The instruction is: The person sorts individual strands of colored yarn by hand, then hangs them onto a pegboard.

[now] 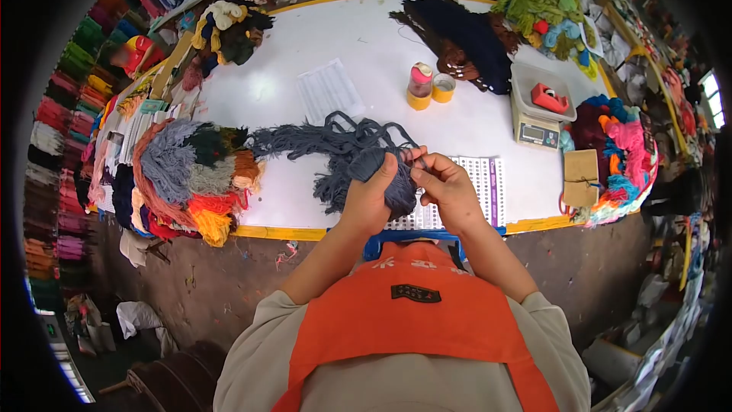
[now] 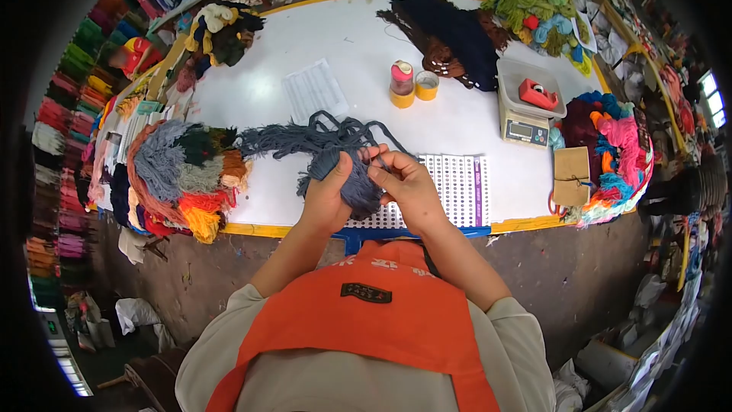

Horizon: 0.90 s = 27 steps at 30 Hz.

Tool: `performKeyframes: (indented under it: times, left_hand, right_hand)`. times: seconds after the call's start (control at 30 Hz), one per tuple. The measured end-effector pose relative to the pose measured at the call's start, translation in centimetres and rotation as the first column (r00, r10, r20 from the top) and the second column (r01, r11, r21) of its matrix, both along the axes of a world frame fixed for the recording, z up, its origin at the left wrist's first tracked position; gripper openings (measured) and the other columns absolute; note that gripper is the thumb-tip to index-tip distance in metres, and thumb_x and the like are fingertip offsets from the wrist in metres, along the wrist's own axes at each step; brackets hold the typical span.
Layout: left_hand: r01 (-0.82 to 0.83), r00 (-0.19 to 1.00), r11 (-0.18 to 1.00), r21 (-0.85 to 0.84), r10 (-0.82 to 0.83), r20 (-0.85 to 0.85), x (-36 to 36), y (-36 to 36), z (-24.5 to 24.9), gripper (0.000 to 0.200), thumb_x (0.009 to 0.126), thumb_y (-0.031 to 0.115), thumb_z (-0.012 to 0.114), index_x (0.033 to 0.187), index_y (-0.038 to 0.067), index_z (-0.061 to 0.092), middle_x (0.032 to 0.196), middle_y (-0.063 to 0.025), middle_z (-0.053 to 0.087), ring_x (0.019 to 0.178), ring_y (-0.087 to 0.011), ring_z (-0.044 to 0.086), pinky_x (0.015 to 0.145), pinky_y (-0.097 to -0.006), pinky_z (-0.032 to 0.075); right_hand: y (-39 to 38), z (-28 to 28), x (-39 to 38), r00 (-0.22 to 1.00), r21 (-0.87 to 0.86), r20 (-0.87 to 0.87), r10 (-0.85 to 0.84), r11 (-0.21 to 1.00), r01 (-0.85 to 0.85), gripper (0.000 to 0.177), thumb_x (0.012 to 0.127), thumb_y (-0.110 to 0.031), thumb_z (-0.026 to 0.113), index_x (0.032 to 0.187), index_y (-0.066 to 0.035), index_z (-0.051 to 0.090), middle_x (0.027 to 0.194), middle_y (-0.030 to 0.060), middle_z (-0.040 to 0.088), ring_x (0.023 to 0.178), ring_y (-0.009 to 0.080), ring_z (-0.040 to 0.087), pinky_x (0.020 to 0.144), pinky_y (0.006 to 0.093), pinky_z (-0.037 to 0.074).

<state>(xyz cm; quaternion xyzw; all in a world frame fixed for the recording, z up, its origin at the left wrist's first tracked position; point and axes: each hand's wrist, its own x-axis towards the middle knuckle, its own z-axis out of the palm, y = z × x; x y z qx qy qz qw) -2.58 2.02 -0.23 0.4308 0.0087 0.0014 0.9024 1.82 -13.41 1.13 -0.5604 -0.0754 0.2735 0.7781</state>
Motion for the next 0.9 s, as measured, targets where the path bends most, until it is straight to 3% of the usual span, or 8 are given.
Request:
performKeyframes:
  times: [0.23, 0.3, 0.37, 0.53, 0.6, 0.73, 0.8, 0.9]
  left_hand:
    - [-0.053, 0.999, 0.996, -0.071, 0.053, -0.011, 0.2, -0.2, -1.0, 0.030, 0.101, 0.022, 0.054, 0.118, -0.002, 0.061, 0.123, -0.0148, 0.063, 0.110, -0.0221, 0.062, 0.095, -0.0361, 0.051]
    - [-0.089, 0.995, 0.993, 0.074, 0.087, 0.039, 0.3, -0.3, -0.7, 0.024, 0.100, 0.017, 0.056, 0.114, -0.001, 0.064, 0.116, -0.0123, 0.066, 0.104, -0.0202, 0.064, 0.089, -0.0333, 0.053]
    - [-0.094, 0.995, 0.991, 0.097, 0.092, 0.029, 0.4, -0.4, -0.6, 0.022, 0.099, 0.016, 0.057, 0.112, -0.001, 0.064, 0.114, -0.0115, 0.067, 0.101, -0.0191, 0.064, 0.087, -0.0324, 0.053]
    - [-0.085, 0.996, 0.988, 0.128, 0.086, 0.000, 0.7, 0.0, -0.7, 0.025, 0.100, 0.019, 0.056, 0.112, -0.001, 0.065, 0.112, -0.0111, 0.067, 0.095, -0.0179, 0.064, 0.084, -0.0326, 0.053]
    - [-0.044, 0.999, 0.997, -0.063, 0.044, 0.013, 0.7, -0.1, 0.1, 0.031, 0.101, 0.025, 0.055, 0.113, -0.001, 0.064, 0.114, -0.0122, 0.067, 0.094, -0.0190, 0.064, 0.086, -0.0342, 0.052]
    - [-0.011, 1.000, 0.995, -0.096, 0.011, -0.005, 0.6, -0.4, 0.4, 0.035, 0.102, 0.030, 0.053, 0.113, -0.002, 0.064, 0.120, -0.0141, 0.064, 0.100, -0.0211, 0.063, 0.090, -0.0360, 0.051]
    - [-0.044, 0.998, 0.990, -0.131, 0.037, -0.049, 0.7, -0.8, 0.4, 0.032, 0.102, 0.025, 0.053, 0.112, -0.004, 0.064, 0.123, -0.0161, 0.062, 0.104, -0.0209, 0.062, 0.090, -0.0342, 0.052]
    - [-0.029, 0.999, 0.995, -0.095, 0.026, -0.040, 0.6, -1.1, 0.4, 0.032, 0.102, 0.025, 0.053, 0.112, -0.004, 0.064, 0.126, -0.0162, 0.061, 0.108, -0.0214, 0.061, 0.093, -0.0354, 0.051]
  right_hand:
    - [-0.2, 0.1, 0.4, 0.991, 0.118, -0.132, 0.026, 0.993, -0.010, 0.015, 0.094, -0.016, 0.065, 0.106, -0.006, 0.066, 0.089, -0.0045, 0.062, 0.070, 0.0015, 0.050, 0.057, 0.0180, 0.043]
    - [-0.3, 0.0, 0.6, 0.988, 0.132, -0.147, 0.048, 0.991, -0.028, 0.016, 0.094, -0.016, 0.064, 0.107, -0.006, 0.066, 0.088, -0.0046, 0.061, 0.068, 0.0013, 0.049, 0.057, 0.0180, 0.043]
    - [-0.3, 0.1, 0.6, 0.987, 0.133, -0.153, 0.058, 0.990, -0.038, 0.013, 0.096, -0.016, 0.062, 0.106, -0.008, 0.064, 0.082, -0.0035, 0.058, 0.064, 0.0027, 0.046, 0.057, 0.0198, 0.038]
    - [-0.9, -0.7, 1.3, 0.965, 0.261, -0.249, 0.086, 0.965, -0.019, 0.015, 0.098, -0.018, 0.058, 0.107, -0.007, 0.062, 0.085, -0.0007, 0.061, 0.063, 0.0026, 0.048, 0.055, 0.0187, 0.042]
    - [-0.9, -0.4, 1.3, 0.962, 0.278, -0.259, 0.092, 0.960, -0.017, 0.015, 0.099, -0.019, 0.058, 0.106, -0.006, 0.060, 0.087, 0.0007, 0.063, 0.063, 0.0021, 0.049, 0.054, 0.0178, 0.044]
    - [-0.9, -0.2, 1.2, 0.982, 0.144, -0.189, 0.018, 0.989, 0.009, 0.019, 0.097, -0.016, 0.059, 0.112, -0.005, 0.061, 0.087, 0.0011, 0.063, 0.065, 0.0037, 0.051, 0.055, 0.0201, 0.045]
    - [-0.9, -0.1, 1.1, 0.989, 0.080, -0.147, 0.009, 0.997, 0.003, 0.019, 0.096, -0.014, 0.061, 0.113, -0.005, 0.061, 0.088, 0.0004, 0.063, 0.067, 0.0036, 0.053, 0.055, 0.0201, 0.046]
    - [-0.8, 0.2, 0.9, 1.000, -0.066, 0.015, 0.023, 0.998, -0.022, 0.021, 0.093, -0.012, 0.064, 0.112, -0.003, 0.062, 0.103, 0.0009, 0.066, 0.077, 0.0032, 0.057, 0.056, 0.0185, 0.049]
